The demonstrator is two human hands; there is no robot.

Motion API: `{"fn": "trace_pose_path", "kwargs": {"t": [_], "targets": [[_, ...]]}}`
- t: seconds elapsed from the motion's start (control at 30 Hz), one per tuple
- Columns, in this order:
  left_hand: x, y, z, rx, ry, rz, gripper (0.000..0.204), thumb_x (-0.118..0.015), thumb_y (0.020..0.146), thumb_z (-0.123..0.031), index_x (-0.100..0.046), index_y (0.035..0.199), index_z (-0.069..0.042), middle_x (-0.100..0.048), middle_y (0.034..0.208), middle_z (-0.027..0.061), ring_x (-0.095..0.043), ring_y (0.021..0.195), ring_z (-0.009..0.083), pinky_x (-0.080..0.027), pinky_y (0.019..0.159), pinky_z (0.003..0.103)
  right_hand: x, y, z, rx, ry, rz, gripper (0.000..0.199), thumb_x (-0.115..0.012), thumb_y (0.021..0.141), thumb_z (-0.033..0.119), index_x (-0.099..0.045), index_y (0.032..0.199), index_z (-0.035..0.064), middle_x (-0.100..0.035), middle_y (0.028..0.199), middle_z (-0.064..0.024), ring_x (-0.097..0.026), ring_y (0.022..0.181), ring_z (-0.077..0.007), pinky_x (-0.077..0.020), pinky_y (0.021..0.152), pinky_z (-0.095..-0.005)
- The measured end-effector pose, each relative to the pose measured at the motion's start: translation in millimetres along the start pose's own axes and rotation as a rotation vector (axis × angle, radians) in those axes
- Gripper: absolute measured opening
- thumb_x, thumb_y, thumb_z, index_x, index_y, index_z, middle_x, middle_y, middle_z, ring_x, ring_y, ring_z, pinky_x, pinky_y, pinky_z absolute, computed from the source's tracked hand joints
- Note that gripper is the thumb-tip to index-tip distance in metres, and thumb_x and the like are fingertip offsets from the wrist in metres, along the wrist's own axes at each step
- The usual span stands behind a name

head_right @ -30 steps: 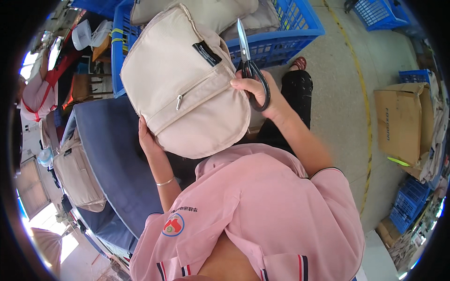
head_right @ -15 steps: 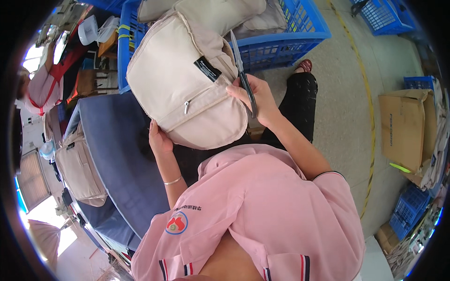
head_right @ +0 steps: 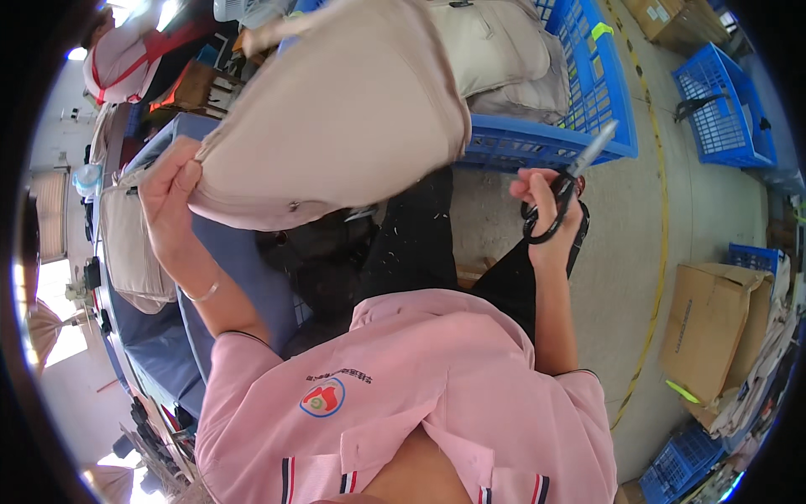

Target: Trimming loose threads from backpacks using scissors in a manufacturing facility.

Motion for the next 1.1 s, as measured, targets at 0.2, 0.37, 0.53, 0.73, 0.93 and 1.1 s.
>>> {"fn": "trace_pose_path", "kwargs": {"t": [0.2, 0.37, 0.53, 0.73, 0.93, 1.1], "targets": [[-125.9, 44.5, -19.2, -0.389, 0.016, 0.745, 0.013, -0.064, 0.09, -0.006, -0.065, 0.091, 0.007, -0.062, 0.08, 0.0085, -0.058, 0.074, 0.018, -0.045, 0.068, 0.028, -35.4, -5.7, 51.7, 0.362, -0.028, 0.207, 0.028, -0.071, 0.09, 0.014, -0.057, 0.108, -0.0005, -0.065, 0.122, -0.0188, -0.061, 0.11, -0.022, -0.0464, 0.097, -0.0341], [-197.2, 32.1, 45.5, -0.052, -0.147, 0.817, 0.011, -0.067, 0.088, -0.008, -0.068, 0.091, 0.003, -0.062, 0.078, 0.0075, -0.056, 0.074, 0.0205, -0.045, 0.071, 0.029, -19.3, 2.5, 19.0, 0.128, -0.281, 0.132, 0.027, -0.079, 0.083, 0.014, -0.059, 0.095, 0.0013, -0.064, 0.089, -0.0003, -0.053, 0.077, -0.0062, -0.0434, 0.073, -0.0214], [-220.8, 26.8, 48.5, -0.305, 0.105, 0.584, 0.01, -0.069, 0.088, -0.012, -0.07, 0.089, -0.001, -0.064, 0.078, 0.004, -0.057, 0.076, 0.0182, -0.046, 0.074, 0.029, -7.2, -4.7, 20.5, 0.191, -0.504, 0.215, 0.031, -0.082, 0.082, 0.021, -0.058, 0.09, 0.0022, -0.055, 0.072, 0.0006, -0.045, 0.066, -0.0053, -0.0383, 0.058, -0.0225], [-222.9, 24.1, 42.9, -0.231, -0.006, 0.532, 0.009, -0.07, 0.088, -0.012, -0.071, 0.088, -0.003, -0.065, 0.078, 0.0012, -0.056, 0.078, 0.0161, -0.045, 0.075, 0.028, -23.0, -2.4, 68.0, 0.516, -1.109, 0.399, 0.061, -0.079, 0.075, 0.053, -0.056, 0.095, 0.0002, -0.056, 0.09, -0.0109, -0.06, 0.077, -0.0348, -0.049, 0.062, -0.0403], [-225.6, 16.8, 42.2, -0.201, -0.118, 0.551, 0.009, -0.069, 0.088, -0.012, -0.072, 0.088, -0.003, -0.066, 0.075, 0.0038, -0.056, 0.075, 0.018, -0.044, 0.079, 0.031, -38.8, 1.3, 77.5, 0.644, -1.352, 0.546, 0.067, -0.076, 0.074, 0.061, -0.055, 0.094, 0.0003, -0.055, 0.093, -0.0122, -0.062, 0.087, -0.0342, -0.0521, 0.067, -0.0432], [-231.7, 10.8, 43.0, -0.227, -0.183, 0.604, 0.011, -0.069, 0.09, -0.013, -0.071, 0.088, -0.003, -0.065, 0.081, 0.0001, -0.055, 0.081, 0.0145, -0.043, 0.081, 0.028, -55.5, 0.8, 71.8, 0.631, -1.379, 0.627, 0.067, -0.075, 0.074, 0.062, -0.054, 0.087, -0.0005, -0.057, 0.089, -0.0142, -0.064, 0.082, -0.0347, -0.0522, 0.064, -0.0431]]}}
Point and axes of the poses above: each hand's wrist, its own y-axis towards the middle knuckle, its own x-axis out of the back of the hand, z = x × y, the point moved 8 cm from there along y, towards the middle knuckle
